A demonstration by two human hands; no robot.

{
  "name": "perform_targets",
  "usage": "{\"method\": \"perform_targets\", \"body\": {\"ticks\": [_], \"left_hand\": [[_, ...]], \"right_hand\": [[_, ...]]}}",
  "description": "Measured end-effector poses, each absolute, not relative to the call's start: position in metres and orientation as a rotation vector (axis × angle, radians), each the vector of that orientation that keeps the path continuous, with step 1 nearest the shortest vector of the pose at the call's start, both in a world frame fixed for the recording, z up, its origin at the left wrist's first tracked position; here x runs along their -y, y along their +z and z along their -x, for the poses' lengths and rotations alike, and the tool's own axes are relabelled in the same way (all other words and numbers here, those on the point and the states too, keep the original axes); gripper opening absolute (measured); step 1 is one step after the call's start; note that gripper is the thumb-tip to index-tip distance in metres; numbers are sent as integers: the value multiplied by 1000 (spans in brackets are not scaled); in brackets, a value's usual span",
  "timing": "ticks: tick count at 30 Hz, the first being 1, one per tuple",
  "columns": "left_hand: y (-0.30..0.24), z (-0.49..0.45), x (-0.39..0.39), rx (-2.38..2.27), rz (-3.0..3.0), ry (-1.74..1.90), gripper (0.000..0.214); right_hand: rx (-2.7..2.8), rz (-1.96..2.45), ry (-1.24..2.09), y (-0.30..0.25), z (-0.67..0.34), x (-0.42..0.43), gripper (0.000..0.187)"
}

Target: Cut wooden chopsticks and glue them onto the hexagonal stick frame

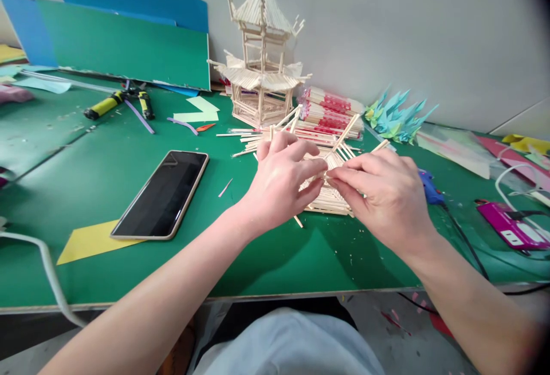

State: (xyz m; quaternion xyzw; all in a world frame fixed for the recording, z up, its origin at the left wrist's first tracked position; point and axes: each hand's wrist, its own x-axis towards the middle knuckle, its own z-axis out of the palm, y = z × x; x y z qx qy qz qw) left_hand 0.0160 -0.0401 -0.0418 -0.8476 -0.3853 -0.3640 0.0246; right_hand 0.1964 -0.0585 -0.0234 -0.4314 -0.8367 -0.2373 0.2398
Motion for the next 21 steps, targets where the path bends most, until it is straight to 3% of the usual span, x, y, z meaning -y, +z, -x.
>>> {"method": "perform_targets", "body": {"ticks": [21], "left_hand": [[-49, -21, 40, 1144, 2408, -1170, 16]], "right_hand": [[2238, 1130, -662, -28, -198, 57, 14]]}}
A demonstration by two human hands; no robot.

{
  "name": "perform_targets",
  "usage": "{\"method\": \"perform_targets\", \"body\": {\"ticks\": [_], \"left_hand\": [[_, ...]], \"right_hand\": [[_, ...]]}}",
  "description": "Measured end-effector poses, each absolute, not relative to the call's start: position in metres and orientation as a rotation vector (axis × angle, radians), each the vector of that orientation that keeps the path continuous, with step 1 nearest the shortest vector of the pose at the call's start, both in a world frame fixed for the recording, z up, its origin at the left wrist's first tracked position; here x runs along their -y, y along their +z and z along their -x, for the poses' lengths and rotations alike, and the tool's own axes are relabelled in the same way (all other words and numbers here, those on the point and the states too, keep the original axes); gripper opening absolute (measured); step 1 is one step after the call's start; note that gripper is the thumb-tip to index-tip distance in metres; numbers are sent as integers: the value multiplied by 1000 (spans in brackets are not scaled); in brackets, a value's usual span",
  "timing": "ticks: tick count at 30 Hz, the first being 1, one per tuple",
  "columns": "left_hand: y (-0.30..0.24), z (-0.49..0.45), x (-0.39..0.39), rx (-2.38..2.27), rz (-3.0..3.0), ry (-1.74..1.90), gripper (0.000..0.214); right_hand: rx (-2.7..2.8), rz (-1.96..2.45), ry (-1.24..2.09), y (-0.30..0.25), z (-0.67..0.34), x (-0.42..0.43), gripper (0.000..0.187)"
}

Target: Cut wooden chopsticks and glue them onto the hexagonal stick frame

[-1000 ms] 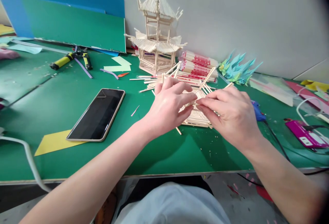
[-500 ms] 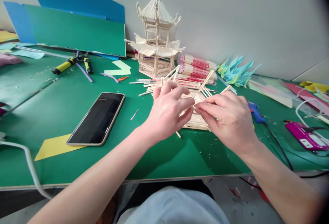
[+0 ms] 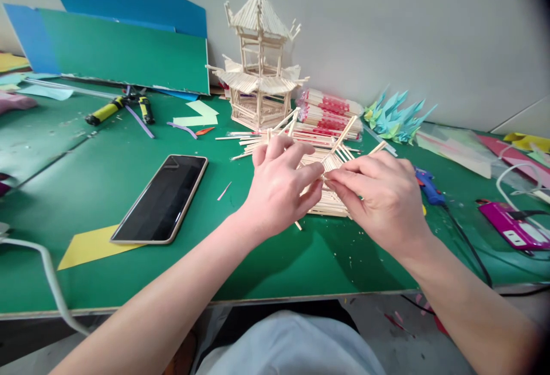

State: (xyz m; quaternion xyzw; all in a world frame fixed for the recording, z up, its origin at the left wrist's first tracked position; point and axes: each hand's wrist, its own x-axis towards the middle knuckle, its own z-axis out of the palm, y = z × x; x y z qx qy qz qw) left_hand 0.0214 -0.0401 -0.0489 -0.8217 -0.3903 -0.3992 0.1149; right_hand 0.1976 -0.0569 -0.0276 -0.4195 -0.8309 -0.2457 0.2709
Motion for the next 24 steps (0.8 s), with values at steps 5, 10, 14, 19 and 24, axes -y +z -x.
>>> {"method": "perform_targets", "body": {"ticks": [5, 10, 14, 19, 24], "left_hand": [[-50, -22, 41, 1156, 2393, -1168, 17], [-50, -23, 41, 1157, 2382, -1166, 17], [-49, -23, 42, 1163, 2371, -1165, 17], [-46, -22, 45, 1217, 2417, -1102, 18], [-43, -21, 49, 1267, 2506, -1075, 31]], "right_hand": [[2235, 1142, -658, -27, -197, 58, 14], [2234, 1138, -663, -25, -196, 58, 14], [2231, 1150, -650, -25, -196, 58, 15], [2237, 1177, -610, -23, -195, 60, 18], [2257, 1199, -560, -20, -194, 62, 17]]}}
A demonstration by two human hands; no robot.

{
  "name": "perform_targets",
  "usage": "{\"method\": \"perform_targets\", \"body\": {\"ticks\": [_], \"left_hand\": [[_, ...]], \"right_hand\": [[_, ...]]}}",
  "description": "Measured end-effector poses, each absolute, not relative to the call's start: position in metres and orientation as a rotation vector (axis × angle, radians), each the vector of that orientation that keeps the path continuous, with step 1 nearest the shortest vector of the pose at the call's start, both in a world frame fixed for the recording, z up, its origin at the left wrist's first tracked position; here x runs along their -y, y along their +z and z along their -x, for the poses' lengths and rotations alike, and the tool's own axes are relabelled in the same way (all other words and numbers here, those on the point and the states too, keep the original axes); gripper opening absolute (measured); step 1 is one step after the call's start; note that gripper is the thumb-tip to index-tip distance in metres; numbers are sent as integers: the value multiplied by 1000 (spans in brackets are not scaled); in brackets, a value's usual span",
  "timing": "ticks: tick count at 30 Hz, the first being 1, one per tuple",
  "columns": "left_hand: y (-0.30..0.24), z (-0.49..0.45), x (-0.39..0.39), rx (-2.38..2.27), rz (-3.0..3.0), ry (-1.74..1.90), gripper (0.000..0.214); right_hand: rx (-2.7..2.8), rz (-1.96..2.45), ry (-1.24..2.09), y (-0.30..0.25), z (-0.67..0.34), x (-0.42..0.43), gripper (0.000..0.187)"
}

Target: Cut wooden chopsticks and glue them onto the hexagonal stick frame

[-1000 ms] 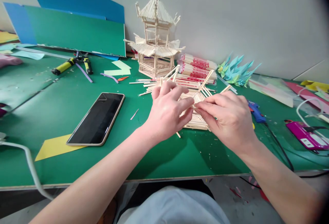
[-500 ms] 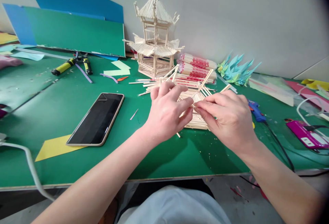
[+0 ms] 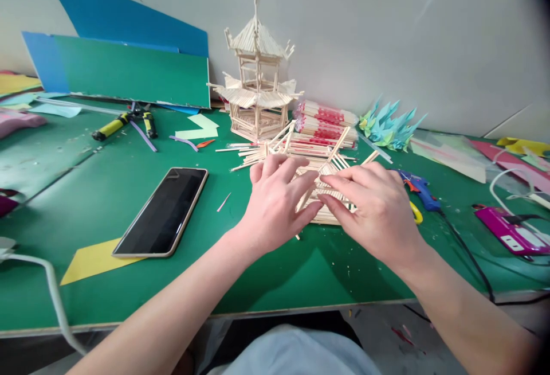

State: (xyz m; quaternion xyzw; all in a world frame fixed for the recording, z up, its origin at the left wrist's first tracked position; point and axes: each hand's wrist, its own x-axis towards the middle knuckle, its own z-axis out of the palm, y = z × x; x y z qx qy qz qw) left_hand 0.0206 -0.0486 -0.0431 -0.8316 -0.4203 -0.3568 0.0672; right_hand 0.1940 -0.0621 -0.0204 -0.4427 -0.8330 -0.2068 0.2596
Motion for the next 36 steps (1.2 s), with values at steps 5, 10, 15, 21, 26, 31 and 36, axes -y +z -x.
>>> {"method": "perform_targets", "body": {"ticks": [5, 10, 15, 21, 26, 31, 36], "left_hand": [[-43, -23, 48, 1266, 2459, -1128, 19], [-42, -26, 46, 1245, 2402, -1151, 15], [-40, -25, 46, 1240, 2396, -1153, 14], [-38, -25, 46, 1251, 2407, -1124, 15], [-40, -19, 52, 1303, 2483, -1100, 33], [-55, 2, 68, 1528, 2337, -1364, 44], [-71, 4, 77, 1700, 2370, -1516, 15]], "right_hand": [[2258, 1252, -531, -19, -193, 62, 15], [2251, 1258, -460, -19, -191, 60, 16], [2244, 1242, -439, -20, -191, 59, 16], [2246, 1242, -437, -19, -190, 60, 17], [2282, 1258, -464, -18, -194, 62, 18], [2068, 1236, -537, -20, -210, 77, 52], [1412, 1356, -86, -55, -228, 94, 63]]}}
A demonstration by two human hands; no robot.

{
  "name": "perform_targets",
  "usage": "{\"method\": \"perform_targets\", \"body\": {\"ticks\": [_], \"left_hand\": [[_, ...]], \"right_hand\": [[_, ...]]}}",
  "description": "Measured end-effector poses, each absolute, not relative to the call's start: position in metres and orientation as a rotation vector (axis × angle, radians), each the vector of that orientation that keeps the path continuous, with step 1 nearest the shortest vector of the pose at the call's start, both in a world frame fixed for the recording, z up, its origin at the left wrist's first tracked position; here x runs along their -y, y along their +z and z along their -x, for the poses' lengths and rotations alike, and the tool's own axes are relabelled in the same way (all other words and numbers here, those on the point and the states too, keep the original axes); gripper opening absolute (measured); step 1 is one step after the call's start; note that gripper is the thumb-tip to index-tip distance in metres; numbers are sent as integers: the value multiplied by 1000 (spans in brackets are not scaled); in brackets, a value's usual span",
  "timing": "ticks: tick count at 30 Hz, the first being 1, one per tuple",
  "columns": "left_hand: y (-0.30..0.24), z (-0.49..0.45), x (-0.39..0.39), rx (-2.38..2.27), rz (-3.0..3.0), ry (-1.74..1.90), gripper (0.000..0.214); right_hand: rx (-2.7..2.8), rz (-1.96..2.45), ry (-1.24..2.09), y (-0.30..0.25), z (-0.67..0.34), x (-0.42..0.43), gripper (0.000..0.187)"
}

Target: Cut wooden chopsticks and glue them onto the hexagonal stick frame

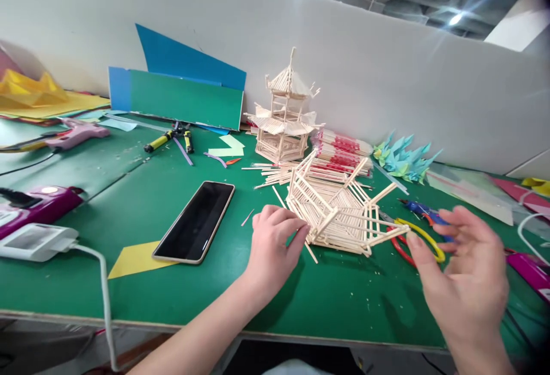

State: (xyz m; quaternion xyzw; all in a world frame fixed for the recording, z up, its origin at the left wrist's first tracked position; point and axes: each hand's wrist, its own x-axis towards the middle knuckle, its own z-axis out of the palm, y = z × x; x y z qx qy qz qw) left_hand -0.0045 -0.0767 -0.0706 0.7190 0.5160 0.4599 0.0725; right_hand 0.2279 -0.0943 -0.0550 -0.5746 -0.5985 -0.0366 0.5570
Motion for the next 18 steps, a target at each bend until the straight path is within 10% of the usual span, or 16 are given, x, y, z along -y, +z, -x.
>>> {"method": "perform_targets", "body": {"ticks": [18], "left_hand": [[-77, -34, 70, -1513, -1841, 1462, 3]], "right_hand": [[1310, 1553, 518, -113, -236, 84, 44]]}}
